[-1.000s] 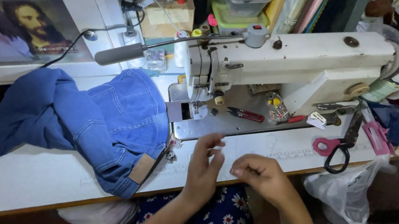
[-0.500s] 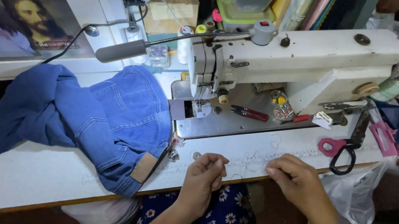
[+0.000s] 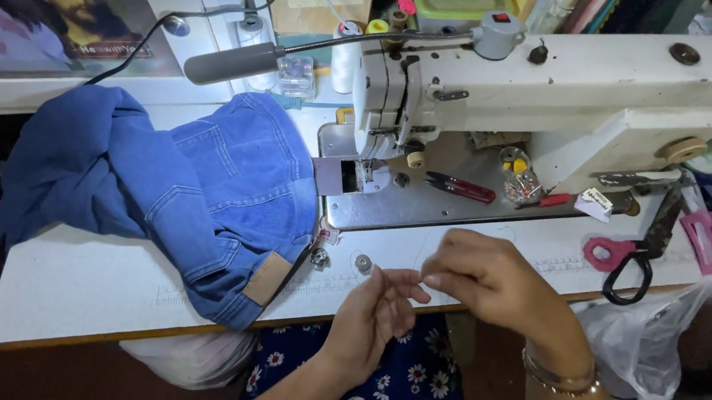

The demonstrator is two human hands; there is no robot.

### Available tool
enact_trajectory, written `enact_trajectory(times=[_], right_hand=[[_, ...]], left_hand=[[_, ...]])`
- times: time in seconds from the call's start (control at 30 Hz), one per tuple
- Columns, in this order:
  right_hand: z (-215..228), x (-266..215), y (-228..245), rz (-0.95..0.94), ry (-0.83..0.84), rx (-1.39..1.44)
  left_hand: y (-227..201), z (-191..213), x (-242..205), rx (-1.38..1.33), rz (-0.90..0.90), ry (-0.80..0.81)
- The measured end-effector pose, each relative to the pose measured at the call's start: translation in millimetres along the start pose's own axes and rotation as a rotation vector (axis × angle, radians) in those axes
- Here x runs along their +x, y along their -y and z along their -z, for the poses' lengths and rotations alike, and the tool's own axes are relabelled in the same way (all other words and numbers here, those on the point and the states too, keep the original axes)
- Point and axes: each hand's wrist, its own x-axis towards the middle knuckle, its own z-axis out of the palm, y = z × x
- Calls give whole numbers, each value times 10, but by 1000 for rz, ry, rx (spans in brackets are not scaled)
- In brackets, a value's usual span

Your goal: Threading a professional sewing machine and adjusting the thread tension and guides.

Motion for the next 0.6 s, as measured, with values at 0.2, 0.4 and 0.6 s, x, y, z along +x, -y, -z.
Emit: enact_trajectory(times=[0.2,0.4,0.6], right_hand=[[-128,125,-347,-94,20,-2],[-11,-38,-341,-69,-112,27],[195,-788,-264,-156,-372,130]], left_hand=[[-168,-30,-64,-102,88,-44],[-160,133,-156,177,9,-18],[-372,317,-500,980,-326,153]])
